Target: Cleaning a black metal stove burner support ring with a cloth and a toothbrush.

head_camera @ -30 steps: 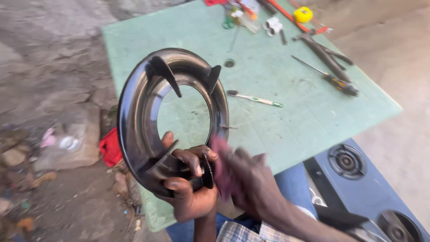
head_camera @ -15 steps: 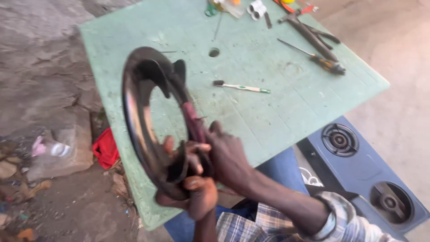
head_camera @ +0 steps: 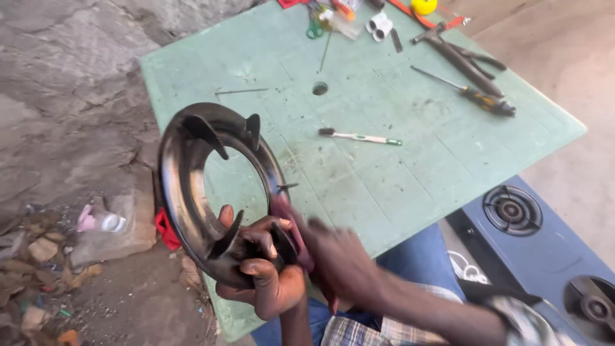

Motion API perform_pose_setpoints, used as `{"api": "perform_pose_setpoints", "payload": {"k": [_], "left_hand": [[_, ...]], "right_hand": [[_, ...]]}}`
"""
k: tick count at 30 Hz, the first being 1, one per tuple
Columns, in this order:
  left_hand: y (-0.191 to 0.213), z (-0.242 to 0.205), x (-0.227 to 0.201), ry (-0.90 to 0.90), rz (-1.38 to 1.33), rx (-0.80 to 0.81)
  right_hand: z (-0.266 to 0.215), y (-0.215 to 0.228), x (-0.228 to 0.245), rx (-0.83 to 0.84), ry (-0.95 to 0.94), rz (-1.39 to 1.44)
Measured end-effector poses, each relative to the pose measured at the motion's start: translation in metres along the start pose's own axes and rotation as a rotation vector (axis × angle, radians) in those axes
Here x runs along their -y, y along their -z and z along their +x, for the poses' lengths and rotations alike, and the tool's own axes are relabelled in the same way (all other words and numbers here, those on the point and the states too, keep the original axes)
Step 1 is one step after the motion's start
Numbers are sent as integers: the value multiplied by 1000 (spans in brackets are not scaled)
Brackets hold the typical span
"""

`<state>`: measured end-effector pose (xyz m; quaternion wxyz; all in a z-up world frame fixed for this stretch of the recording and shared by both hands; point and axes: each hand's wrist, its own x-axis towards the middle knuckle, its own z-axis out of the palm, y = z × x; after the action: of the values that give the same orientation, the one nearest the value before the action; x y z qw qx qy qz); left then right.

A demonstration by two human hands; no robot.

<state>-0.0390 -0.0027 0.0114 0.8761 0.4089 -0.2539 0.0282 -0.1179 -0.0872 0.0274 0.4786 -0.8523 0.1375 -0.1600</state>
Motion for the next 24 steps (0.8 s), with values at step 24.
{"api": "perform_pose_setpoints", "payload": {"k": [24], "left_hand": [[-21,13,-8,213,-271,-83]], "right_hand": [[-2,29,-27,-129,-75,-225]]}}
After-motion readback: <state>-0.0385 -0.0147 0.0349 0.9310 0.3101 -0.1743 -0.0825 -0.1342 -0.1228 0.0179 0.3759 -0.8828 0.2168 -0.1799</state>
